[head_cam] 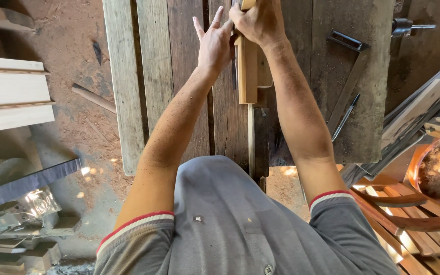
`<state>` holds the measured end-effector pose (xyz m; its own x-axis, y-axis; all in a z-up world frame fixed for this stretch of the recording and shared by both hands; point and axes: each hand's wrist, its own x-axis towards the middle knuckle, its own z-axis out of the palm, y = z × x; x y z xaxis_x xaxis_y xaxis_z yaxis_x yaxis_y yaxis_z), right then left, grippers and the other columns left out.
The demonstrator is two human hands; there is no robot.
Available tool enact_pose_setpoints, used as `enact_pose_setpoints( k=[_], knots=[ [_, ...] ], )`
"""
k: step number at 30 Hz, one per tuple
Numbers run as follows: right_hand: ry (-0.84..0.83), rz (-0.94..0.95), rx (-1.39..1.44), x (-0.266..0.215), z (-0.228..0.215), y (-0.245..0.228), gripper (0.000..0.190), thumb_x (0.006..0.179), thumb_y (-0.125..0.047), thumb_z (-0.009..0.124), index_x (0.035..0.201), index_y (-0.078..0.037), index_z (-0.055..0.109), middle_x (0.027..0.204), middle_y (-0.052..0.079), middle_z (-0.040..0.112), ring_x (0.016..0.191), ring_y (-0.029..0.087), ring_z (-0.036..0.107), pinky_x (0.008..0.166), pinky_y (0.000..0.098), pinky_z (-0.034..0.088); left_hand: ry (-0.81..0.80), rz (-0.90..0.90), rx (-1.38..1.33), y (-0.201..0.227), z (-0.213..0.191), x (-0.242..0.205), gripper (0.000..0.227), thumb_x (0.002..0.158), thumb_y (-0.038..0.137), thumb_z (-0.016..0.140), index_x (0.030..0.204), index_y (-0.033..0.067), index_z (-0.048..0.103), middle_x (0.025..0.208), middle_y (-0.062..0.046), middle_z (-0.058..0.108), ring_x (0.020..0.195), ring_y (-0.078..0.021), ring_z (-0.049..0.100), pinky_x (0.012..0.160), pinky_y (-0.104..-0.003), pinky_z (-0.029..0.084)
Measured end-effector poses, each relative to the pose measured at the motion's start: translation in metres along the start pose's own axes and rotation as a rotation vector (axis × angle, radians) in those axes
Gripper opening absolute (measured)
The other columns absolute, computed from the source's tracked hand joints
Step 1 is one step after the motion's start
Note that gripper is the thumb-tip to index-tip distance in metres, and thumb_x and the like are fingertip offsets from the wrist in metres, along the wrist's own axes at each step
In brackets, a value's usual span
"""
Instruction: The recorder is measuring, cutting, and assembling wooden pieces on a workbench using a hammer.
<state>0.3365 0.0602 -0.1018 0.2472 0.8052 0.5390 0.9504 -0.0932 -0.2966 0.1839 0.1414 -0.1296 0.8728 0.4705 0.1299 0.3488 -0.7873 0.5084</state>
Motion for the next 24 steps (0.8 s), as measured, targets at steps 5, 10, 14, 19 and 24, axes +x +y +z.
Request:
enact_pose_setpoints(
  k=[5, 10, 14, 19, 24],
  knots=[
    [-0.061, 0.031, 0.114, 0.002, -0.007, -0.008, 0.022, 0.094, 0.000, 0.066, 0.074, -0.009, 0.064, 0.064, -0.001, 0.062, 0.050, 0.011, 0.060, 0.048, 0.0258, 0.054, -0.031, -0.018, -0.024, 0.009, -0.018, -0.001, 0.032, 0.098, 0.005, 0.066, 0.130, 0.0069, 0.062, 0.098, -0.010, 0.078, 0.148, -0.0245, 0.036, 0.110, -0.085, -0.001],
    [0.001, 0.146, 0.179, 0.010, -0.014, -0.013, 0.027, 0.088, -0.003, 0.069, 0.063, -0.009, 0.060, 0.055, 0.000, 0.061, 0.042, 0.013, 0.055, 0.040, 0.0276, 0.049, -0.020, -0.035, -0.062, 0.016, -0.028, 0.002, 0.019, 0.102, 0.011, 0.066, 0.121, 0.0102, 0.065, 0.099, -0.008, 0.078, 0.148, -0.0227, 0.035, 0.112, -0.084, -0.001],
    [0.041, 0.120, 0.162, 0.014, -0.013, -0.013, 0.022, 0.087, -0.003, 0.068, 0.068, -0.011, 0.063, 0.058, -0.001, 0.064, 0.045, 0.012, 0.059, 0.042, 0.0248, 0.051, 0.021, -0.001, -0.013, 0.004, -0.012, 0.006, 0.028, 0.096, 0.005, 0.065, 0.124, 0.0095, 0.064, 0.103, -0.008, 0.078, 0.149, -0.0230, 0.035, 0.111, -0.084, -0.001],
    [-0.019, 0.093, 0.084, 0.010, 0.001, 0.000, 0.034, 0.092, -0.005, 0.071, 0.063, -0.011, 0.056, 0.053, -0.002, 0.056, 0.041, 0.011, 0.053, 0.039, 0.0254, 0.047, -0.024, -0.048, -0.058, 0.014, -0.028, 0.010, 0.023, 0.100, 0.009, 0.065, 0.123, 0.0112, 0.065, 0.104, -0.007, 0.078, 0.149, -0.0238, 0.034, 0.113, -0.083, -0.002],
    [-0.034, -0.102, -0.168, 0.013, 0.009, 0.013, 0.031, 0.088, -0.002, 0.068, 0.067, -0.015, 0.049, 0.054, -0.005, 0.048, 0.041, 0.008, 0.047, 0.038, 0.0226, 0.042, 0.043, -0.005, -0.029, -0.003, -0.004, 0.016, 0.029, 0.095, 0.015, 0.071, 0.123, 0.0127, 0.065, 0.116, -0.009, 0.075, 0.145, -0.0218, 0.037, 0.110, -0.084, -0.003]
  ],
)
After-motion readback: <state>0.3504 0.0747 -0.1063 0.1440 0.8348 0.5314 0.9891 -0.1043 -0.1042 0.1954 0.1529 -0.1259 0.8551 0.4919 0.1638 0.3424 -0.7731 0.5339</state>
